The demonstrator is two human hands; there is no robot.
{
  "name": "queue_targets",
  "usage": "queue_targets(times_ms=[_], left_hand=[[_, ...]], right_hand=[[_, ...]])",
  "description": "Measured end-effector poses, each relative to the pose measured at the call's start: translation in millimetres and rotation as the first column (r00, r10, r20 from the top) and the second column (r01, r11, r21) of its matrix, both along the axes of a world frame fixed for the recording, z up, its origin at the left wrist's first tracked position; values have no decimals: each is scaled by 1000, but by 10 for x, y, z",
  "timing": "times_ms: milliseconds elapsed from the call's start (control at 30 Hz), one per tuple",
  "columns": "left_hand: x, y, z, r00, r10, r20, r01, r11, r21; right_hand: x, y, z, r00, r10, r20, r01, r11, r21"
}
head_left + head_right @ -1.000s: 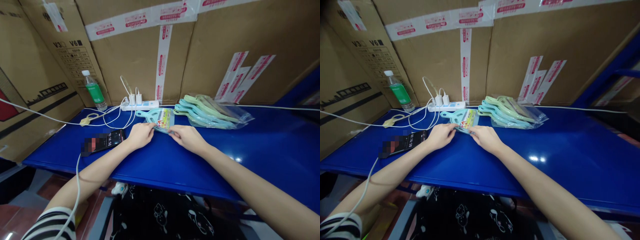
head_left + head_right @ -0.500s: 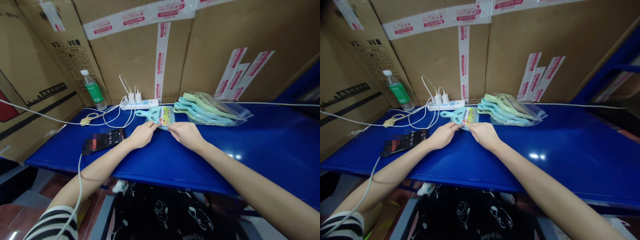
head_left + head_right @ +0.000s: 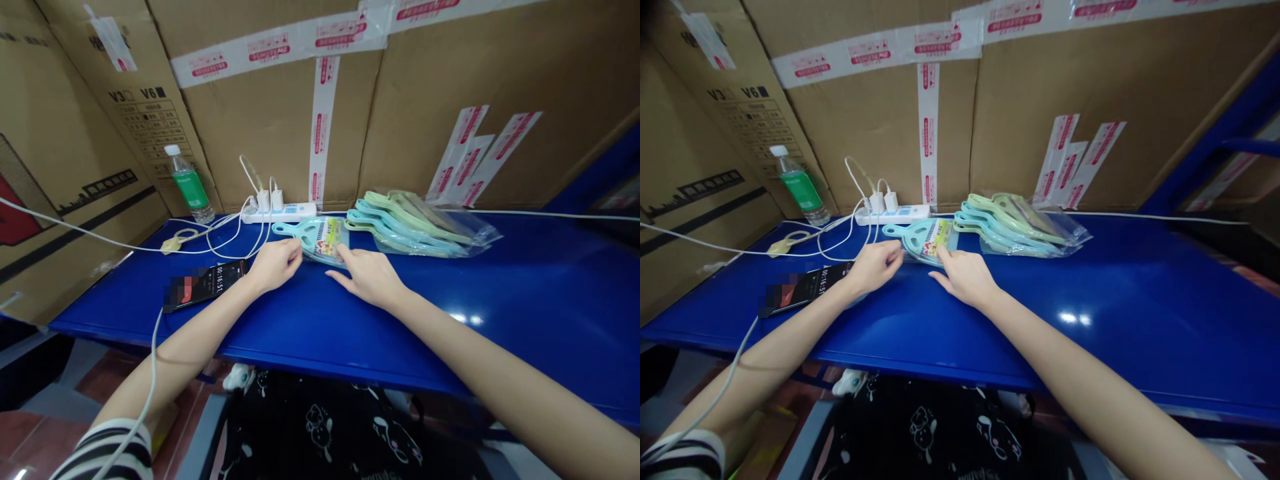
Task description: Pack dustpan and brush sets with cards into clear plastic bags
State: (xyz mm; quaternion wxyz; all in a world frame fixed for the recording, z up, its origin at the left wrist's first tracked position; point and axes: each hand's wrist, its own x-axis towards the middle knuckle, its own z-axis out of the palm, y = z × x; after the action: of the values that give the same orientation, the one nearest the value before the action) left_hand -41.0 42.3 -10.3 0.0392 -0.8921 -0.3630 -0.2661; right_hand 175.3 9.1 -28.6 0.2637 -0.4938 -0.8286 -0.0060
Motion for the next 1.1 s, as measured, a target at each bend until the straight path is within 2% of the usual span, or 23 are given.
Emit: queue_targets(times_ms=[167,300,400,633,833,933,1000,1100], left_hand=[[-47,25,-12,997,-80,10,80,996,-43],[-25,37,-38,989,-141,39,144,985,-92],[-12,45,-51,986,-145,81,153,984,-94],[36,5,-138,992,-119,52,123,989,-85],[45,0,-161,1000,-22,1,22,997,-78],[36,-10,-157,1000,-1,-10,0,998,-62],[28,-18,-153,1000,1,-5,-1,999,-44],[11,-17,-137,1000,-7,10,7,1000,-20]], right_hand=[[107,23,137,945,56,-323,-92,991,-98],[273,48,224,819,-11,-574,-108,979,-173],[315,33,148,730,-87,-678,-166,939,-300],[247,56,-129,611,-281,-740,-208,845,-493],[259,229,-106,598,-431,-676,-218,724,-654],[233,314,-64,606,-465,-646,-232,673,-702],[223,326,-57,605,-459,-651,-245,670,-701],[226,306,-81,585,-419,-695,-269,708,-653]])
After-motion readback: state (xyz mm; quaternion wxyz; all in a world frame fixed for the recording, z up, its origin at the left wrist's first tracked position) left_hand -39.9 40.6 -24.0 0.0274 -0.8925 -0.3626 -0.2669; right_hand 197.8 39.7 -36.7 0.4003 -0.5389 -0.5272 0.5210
